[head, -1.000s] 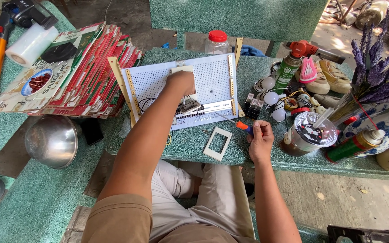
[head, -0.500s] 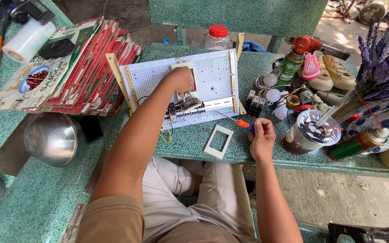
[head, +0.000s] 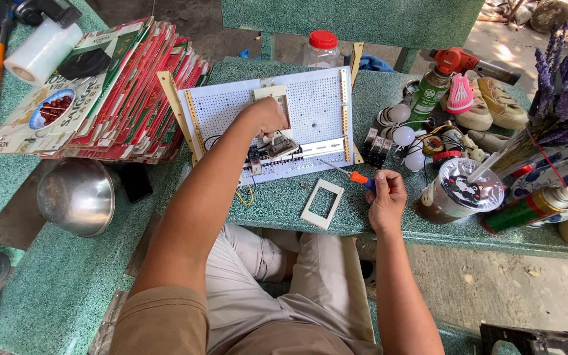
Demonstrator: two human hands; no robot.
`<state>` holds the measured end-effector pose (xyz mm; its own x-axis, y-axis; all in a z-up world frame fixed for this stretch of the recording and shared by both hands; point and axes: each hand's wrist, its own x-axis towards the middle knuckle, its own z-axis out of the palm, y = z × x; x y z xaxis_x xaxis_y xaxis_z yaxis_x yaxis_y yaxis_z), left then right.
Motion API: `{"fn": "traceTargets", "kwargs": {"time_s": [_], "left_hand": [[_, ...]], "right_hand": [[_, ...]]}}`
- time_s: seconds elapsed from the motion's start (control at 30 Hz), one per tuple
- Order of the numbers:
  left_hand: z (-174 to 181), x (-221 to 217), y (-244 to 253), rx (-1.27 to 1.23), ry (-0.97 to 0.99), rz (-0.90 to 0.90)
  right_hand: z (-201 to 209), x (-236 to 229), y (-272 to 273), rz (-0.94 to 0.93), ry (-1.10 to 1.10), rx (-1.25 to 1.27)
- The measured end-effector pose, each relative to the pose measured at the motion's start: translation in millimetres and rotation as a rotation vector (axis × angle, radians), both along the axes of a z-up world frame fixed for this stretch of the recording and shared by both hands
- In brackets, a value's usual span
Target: The person uses a screwdriver to tighten screws on a white electrical socket mounted on a breadboard. They manipulate wires and the socket, occasionally adjusting the position of the breadboard and the socket cover.
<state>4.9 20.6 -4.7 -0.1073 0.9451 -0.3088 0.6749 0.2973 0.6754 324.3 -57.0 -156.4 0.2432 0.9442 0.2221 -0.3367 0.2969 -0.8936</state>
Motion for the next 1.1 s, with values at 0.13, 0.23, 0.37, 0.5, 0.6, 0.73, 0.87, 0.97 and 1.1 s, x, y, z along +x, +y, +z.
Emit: {"fn": "traceTargets", "kwargs": {"time_s": [0.13,0.23,0.37,0.5,0.6,0.73,0.87,0.97,1.1], "left_hand": [[-58,-12,58,0.029,0.201,-0.115],[-66,-12,65,0.032,0.341,-0.196],[-24,7,33,0.046,0.496,-0.264],[6,5,-7,0.392,0.437,-0.114],[19,-5,-18,0.756,0.440,-0.121],[6,-24,-22,1.120,0.480,-0.201],[-37,-36,-4,1.225,0.448,-0.127],[-50,-34,3,1.262,0.405,-0.033],[-55,-35,6,1.268,0.313,-0.013]], "right_hand": [[-2,1,3,-0.006,0.005,0.006],[-3,1,2,-0.002,0.002,0.008],[-2,1,0,0.005,0.017,0.012],[-2,2,0,-0.007,0.047,0.028],[9,-2,-7,0.017,0.065,0.035],[51,-12,-18,0.005,-0.100,0.136],[123,-33,-30,-0.009,-0.456,0.385],[161,-60,-20,0.048,-0.498,0.573],[180,-85,1,0.032,-0.646,0.713]]}}
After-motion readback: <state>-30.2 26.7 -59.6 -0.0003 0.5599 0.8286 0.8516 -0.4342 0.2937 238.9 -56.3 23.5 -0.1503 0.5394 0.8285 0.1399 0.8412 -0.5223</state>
